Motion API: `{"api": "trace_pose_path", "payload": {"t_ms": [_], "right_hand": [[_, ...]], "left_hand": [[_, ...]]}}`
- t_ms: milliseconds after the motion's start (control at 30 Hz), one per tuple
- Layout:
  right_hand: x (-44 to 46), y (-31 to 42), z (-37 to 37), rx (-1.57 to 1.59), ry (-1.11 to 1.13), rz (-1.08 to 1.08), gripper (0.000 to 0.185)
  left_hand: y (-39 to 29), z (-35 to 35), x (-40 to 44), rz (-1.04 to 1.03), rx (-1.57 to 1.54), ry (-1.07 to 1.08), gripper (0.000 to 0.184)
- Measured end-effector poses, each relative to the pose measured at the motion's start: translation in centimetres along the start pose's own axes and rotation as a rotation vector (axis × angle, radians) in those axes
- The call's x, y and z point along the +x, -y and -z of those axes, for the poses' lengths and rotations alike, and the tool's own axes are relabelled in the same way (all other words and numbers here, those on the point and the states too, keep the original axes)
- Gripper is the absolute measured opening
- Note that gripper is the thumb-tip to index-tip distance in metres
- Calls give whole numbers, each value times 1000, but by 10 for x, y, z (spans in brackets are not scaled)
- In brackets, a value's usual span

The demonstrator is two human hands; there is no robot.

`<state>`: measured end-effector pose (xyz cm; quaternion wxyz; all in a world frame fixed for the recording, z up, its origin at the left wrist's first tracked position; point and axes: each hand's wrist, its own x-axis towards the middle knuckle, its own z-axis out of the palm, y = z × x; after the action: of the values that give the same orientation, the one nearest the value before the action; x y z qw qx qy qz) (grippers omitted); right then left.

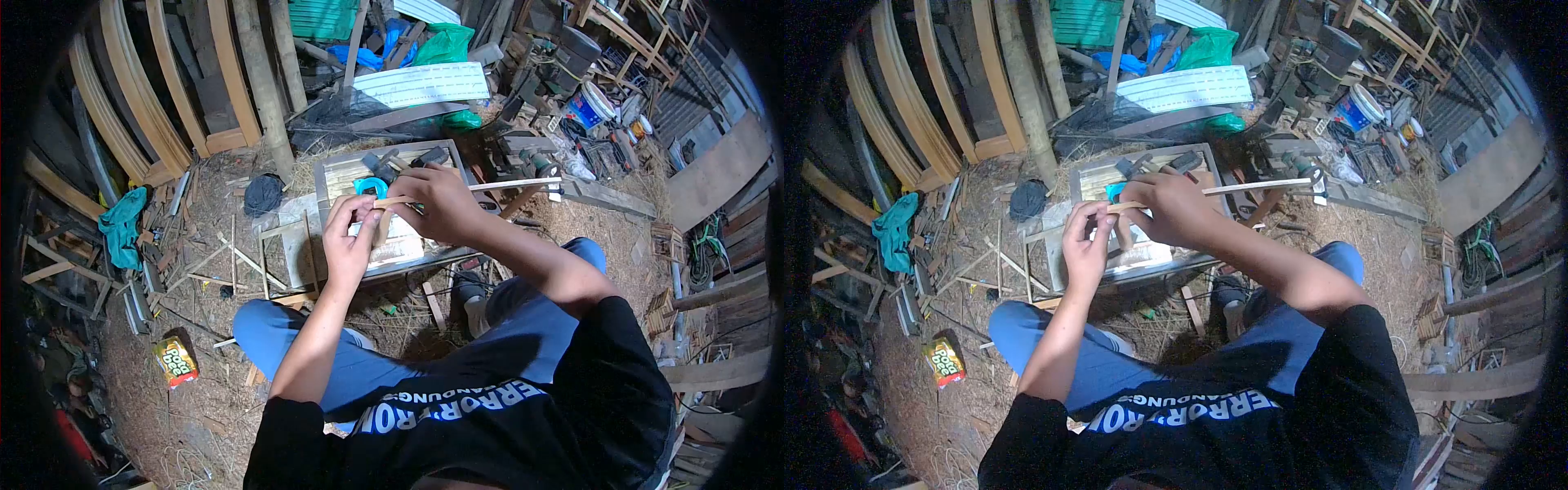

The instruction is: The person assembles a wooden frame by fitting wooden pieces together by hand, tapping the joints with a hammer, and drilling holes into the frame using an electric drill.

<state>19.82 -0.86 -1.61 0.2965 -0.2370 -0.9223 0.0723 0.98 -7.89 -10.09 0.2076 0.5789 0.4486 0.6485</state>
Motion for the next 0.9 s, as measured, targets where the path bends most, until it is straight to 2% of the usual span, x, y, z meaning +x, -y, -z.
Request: {"api": "trace_pose_path", "payload": {"t_ms": [400,900], "right_hand": [[1,1,4,17,26,-14,16],[1,-3,4,99,80,-32,14]], "left_hand": [[0,1,3,-39,26,26,11],[-1,-7,4,-85,62,-46,11]]}}
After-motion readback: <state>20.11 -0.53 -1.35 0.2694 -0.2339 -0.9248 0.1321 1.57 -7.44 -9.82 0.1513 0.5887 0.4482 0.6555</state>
